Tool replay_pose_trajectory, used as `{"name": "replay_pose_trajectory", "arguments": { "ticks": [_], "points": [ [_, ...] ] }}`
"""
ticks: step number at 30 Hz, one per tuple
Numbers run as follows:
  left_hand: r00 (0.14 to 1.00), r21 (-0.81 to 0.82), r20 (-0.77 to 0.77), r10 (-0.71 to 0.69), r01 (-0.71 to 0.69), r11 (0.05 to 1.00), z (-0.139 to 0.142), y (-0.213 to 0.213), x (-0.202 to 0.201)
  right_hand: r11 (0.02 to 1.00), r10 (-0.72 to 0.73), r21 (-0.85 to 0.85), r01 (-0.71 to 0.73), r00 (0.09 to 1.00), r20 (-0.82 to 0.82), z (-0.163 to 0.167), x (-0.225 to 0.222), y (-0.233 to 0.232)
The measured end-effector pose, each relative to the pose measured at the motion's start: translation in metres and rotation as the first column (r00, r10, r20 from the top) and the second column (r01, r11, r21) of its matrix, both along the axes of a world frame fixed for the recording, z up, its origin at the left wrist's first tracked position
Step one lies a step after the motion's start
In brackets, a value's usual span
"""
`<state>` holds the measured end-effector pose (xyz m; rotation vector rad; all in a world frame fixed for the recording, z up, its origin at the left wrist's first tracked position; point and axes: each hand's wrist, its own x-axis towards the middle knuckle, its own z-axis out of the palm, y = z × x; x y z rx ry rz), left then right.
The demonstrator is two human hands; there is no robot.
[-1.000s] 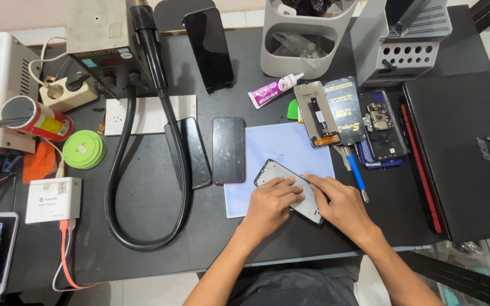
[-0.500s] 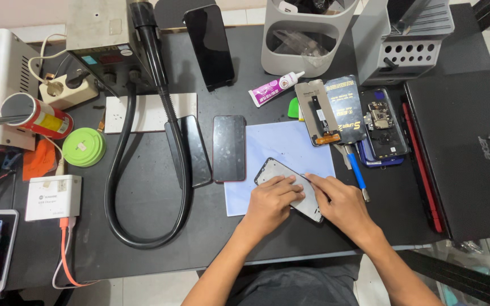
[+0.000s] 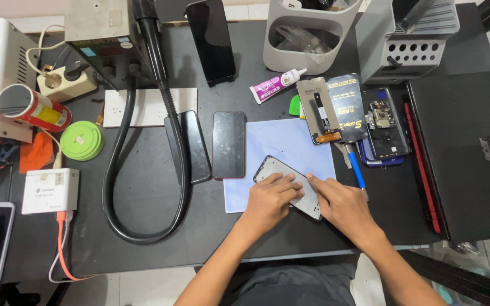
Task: The person uses a metal spudger to carefully pry and separate the screen assembly from the smartphone frame. They work along the edges to release adhesive bonds and lift the display slightly.
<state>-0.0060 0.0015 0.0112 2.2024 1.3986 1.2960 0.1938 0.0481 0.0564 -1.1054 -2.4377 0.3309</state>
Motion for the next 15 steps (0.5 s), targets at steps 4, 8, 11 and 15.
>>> {"name": "replay_pose_trajectory", "arguments": {
  "ticks": [4, 8, 11, 15],
  "points": [
    [1.000, -0.038, 0.016, -0.022, 0.023, 0.999, 0.000, 0.000, -0.002, 1.000, 0.018, 0.008, -0.018, 1.000, 0.006, -0.005, -0.009, 0.005],
    [1.000, -0.031, 0.008, -0.028, 0.029, 0.999, 0.001, 0.001, -0.004, 0.999, 0.032, 0.028, -0.032, 0.999, -0.005, -0.006, -0.013, 0.010],
    [1.000, -0.007, 0.011, -0.004, 0.004, 1.000, 0.001, 0.000, -0.002, 1.000, 0.017, 0.024, -0.017, 1.000, 0.024, -0.001, -0.005, 0.007],
    [0.999, -0.008, 0.044, 0.001, -0.001, 1.000, -0.001, 0.001, 0.001, 0.999, 0.040, 0.031, -0.040, 0.999, -0.009, -0.001, -0.006, 0.009]
  ]
}}
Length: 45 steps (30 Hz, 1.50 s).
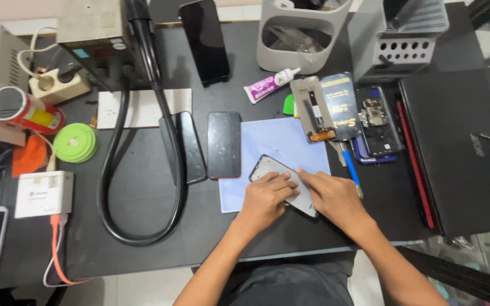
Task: The person uses a metal spudger to carefully pry and separate the screen assembly from the smartphone frame. They work along the edges to release adhesive bonds and lift the display slightly.
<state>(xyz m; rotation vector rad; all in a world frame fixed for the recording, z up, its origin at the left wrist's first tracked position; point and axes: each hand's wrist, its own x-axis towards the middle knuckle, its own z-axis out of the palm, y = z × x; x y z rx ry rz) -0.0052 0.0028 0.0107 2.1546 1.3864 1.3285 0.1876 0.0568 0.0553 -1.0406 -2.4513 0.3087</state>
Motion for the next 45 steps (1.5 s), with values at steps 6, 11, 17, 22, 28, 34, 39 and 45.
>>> {"name": "replay_pose_trajectory", "arguments": {
  "ticks": [6, 11, 17, 22, 28, 34, 39, 45],
  "points": [
    [0.999, 0.002, -0.032, -0.030, 0.030, 1.000, 0.002, 0.000, -0.004, 0.999, -0.005, -0.039, 0.006, 1.000, 0.008, -0.007, -0.020, 0.011],
    [0.999, -0.001, -0.032, -0.023, 0.023, 1.000, 0.001, 0.001, -0.002, 0.999, -0.035, -0.025, 0.034, 0.998, -0.047, 0.004, -0.001, -0.001],
    [0.999, 0.009, -0.038, 0.015, -0.015, 1.000, 0.001, 0.000, -0.004, 0.988, -0.102, -0.119, 0.102, 0.995, 0.006, 0.003, -0.010, 0.004],
    [1.000, 0.000, -0.030, 0.004, -0.004, 1.000, 0.001, 0.000, -0.004, 0.984, -0.102, -0.141, 0.108, 0.993, 0.051, 0.011, -0.004, 0.005],
    [0.997, 0.132, -0.081, -0.004, 0.014, 0.991, 0.003, 0.000, -0.002, 0.932, -0.208, -0.342, 0.116, 0.947, -0.245, 0.003, -0.002, 0.016],
    [0.986, 0.290, -0.161, -0.044, 0.090, 0.953, 0.020, 0.013, -0.012, 0.708, -0.268, -0.706, 0.013, 0.930, -0.251, -0.008, -0.018, 0.058],
    [0.976, 0.311, -0.209, -0.067, 0.131, 0.941, 0.039, 0.046, -0.031, 0.565, -0.252, -0.779, -0.273, 0.842, -0.478, 0.006, -0.045, 0.095],
    [0.898, 0.401, 0.027, 0.440, -0.413, 0.818, 0.041, 0.070, -0.040, 0.468, -0.535, -0.819, -0.331, 0.632, -0.561, 0.012, -0.075, 0.093]
  ]
}}
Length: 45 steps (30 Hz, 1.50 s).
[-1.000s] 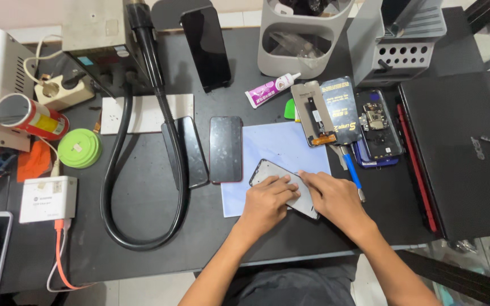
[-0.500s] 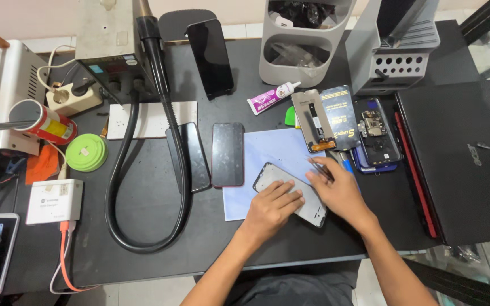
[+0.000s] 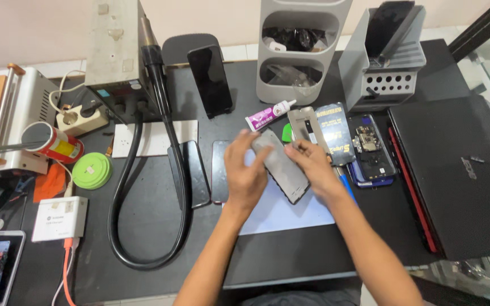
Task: The person uses a metal spudger to carefully pry and separate the screen assembly from the smartphone frame. They work along the edges to release adhesive bonds and lift the display slightly.
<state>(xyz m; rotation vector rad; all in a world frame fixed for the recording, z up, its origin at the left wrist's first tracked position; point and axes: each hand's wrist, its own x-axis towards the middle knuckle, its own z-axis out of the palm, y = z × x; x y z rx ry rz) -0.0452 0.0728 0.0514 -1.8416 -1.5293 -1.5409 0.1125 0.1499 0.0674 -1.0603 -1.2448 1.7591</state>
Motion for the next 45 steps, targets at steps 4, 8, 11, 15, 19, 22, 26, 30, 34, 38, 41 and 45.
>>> {"name": "replay_pose_trajectory", "arguments": {
  "ticks": [4, 8, 11, 15, 19, 22, 26, 30, 34, 38, 41, 45],
  "points": [
    [0.590, -0.075, 0.788, -0.176, 0.376, 0.924, -0.019, 0.004, 0.003, 0.995, -0.082, 0.058, 0.081, 0.996, 0.024, -0.001, -0.004, -0.008],
    [0.046, 0.059, 0.991, -0.126, 0.696, 0.715, -0.033, 0.000, 0.005, 0.980, -0.052, 0.194, 0.044, 0.998, 0.037, -0.007, -0.010, -0.017],
    [-0.121, 0.165, 0.986, -0.112, 0.733, 0.660, -0.035, 0.001, 0.015, 0.959, -0.036, 0.284, -0.005, 0.990, 0.139, -0.012, -0.012, -0.023],
    [-0.205, 0.221, 0.973, -0.103, 0.722, 0.656, -0.038, 0.003, 0.017, 0.993, 0.005, 0.113, -0.022, 0.989, 0.146, -0.017, -0.011, -0.024],
    [-0.262, 0.265, 0.959, -0.104, 0.714, 0.648, -0.044, 0.005, 0.015, 0.991, -0.016, 0.134, -0.004, 0.988, 0.152, -0.019, -0.010, -0.022],
    [-0.186, 0.218, 0.975, -0.120, 0.717, 0.662, -0.050, 0.007, 0.015, 0.989, -0.042, 0.148, 0.016, 0.983, 0.176, -0.024, -0.012, -0.023],
    [-0.230, 0.261, 0.964, -0.137, 0.700, 0.664, -0.052, 0.008, 0.018, 0.985, 0.063, 0.147, -0.094, 0.978, 0.200, -0.027, -0.004, -0.018],
    [-0.270, 0.272, 0.956, -0.112, 0.680, 0.681, -0.048, 0.007, 0.018, 0.973, 0.214, 0.061, -0.225, 0.965, 0.153, -0.024, 0.007, -0.015],
    [-0.232, 0.248, 0.966, -0.117, 0.686, 0.684, -0.045, 0.006, 0.019, 0.985, 0.129, 0.092, -0.145, 0.978, 0.164, -0.020, 0.002, -0.021],
    [-0.150, 0.192, 0.981, -0.122, 0.694, 0.694, -0.045, 0.005, 0.019, 0.989, 0.027, 0.139, -0.054, 0.981, 0.194, -0.017, -0.005, -0.024],
    [-0.065, 0.138, 0.990, -0.129, 0.692, 0.709, -0.046, 0.004, 0.020, 0.988, -0.053, 0.155, 0.019, 0.974, 0.222, -0.017, -0.011, -0.026],
    [-0.074, 0.134, 0.991, -0.115, 0.692, 0.710, -0.045, 0.005, 0.021, 0.968, -0.177, 0.226, 0.108, 0.934, 0.309, -0.016, -0.017, -0.026]
  ]
}}
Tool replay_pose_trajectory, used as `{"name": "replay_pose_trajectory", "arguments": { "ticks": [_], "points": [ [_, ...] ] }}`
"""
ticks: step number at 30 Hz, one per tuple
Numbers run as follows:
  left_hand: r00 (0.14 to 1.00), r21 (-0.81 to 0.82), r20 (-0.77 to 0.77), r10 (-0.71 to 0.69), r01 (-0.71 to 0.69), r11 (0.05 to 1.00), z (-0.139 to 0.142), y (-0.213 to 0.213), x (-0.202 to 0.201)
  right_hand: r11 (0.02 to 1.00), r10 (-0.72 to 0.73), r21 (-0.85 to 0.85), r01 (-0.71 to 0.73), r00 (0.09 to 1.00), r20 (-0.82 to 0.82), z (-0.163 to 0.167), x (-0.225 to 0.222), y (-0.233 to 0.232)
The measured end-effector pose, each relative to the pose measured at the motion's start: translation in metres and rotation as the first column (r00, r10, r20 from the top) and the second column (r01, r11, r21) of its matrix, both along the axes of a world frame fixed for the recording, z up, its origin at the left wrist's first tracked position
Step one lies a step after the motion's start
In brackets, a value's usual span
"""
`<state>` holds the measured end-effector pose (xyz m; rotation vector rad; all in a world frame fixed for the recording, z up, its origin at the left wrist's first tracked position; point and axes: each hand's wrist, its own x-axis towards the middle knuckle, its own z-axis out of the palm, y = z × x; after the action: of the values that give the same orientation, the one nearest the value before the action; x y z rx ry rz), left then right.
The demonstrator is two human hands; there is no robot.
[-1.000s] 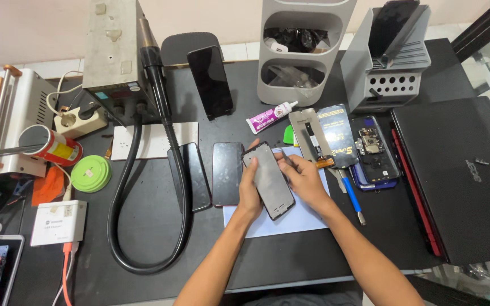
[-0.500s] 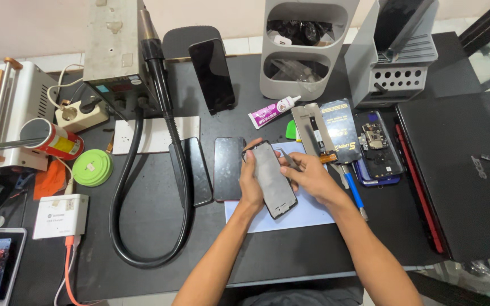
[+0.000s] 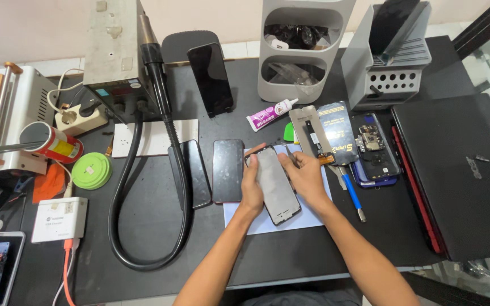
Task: The person uses a metal spudger to carefully pry and separate the screen assembly from the smartphone frame. They work along the edges to release adhesive bonds and lift the display slightly.
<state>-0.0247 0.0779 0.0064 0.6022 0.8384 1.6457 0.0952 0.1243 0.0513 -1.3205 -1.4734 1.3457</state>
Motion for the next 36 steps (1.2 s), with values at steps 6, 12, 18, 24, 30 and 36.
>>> {"name": "replay_pose_trajectory", "arguments": {
  "ticks": [6, 12, 18, 24, 30, 36],
  "points": [
    [0.967, -0.040, 0.246, -0.058, 0.070, 0.997, 0.005, 0.003, -0.006, 0.989, 0.082, -0.101, -0.109, 0.967, -0.243, 0.006, 0.008, -0.001],
    [0.972, -0.105, 0.233, -0.016, 0.042, 0.994, 0.005, 0.002, -0.008, 0.987, 0.152, -0.028, -0.157, 0.980, -0.125, 0.004, 0.013, -0.004],
    [0.986, -0.043, 0.162, -0.042, 0.049, 0.998, -0.001, 0.000, -0.008, 0.932, 0.258, 0.268, -0.243, 0.966, -0.020, -0.006, 0.014, 0.001],
    [0.974, -0.051, 0.221, -0.053, 0.066, 0.997, 0.001, 0.001, -0.009, 0.964, 0.252, -0.088, -0.252, 0.968, -0.015, 0.000, 0.023, 0.007],
    [0.972, -0.094, 0.228, -0.051, 0.075, 0.993, 0.005, -0.001, -0.009, 0.974, 0.218, -0.065, -0.218, 0.976, -0.003, -0.001, 0.021, 0.003],
    [0.996, -0.046, 0.077, -0.046, 0.050, 0.998, 0.001, -0.002, -0.007, 0.966, 0.240, 0.066, -0.251, 0.962, 0.133, -0.009, 0.022, 0.004]
  ]
}}
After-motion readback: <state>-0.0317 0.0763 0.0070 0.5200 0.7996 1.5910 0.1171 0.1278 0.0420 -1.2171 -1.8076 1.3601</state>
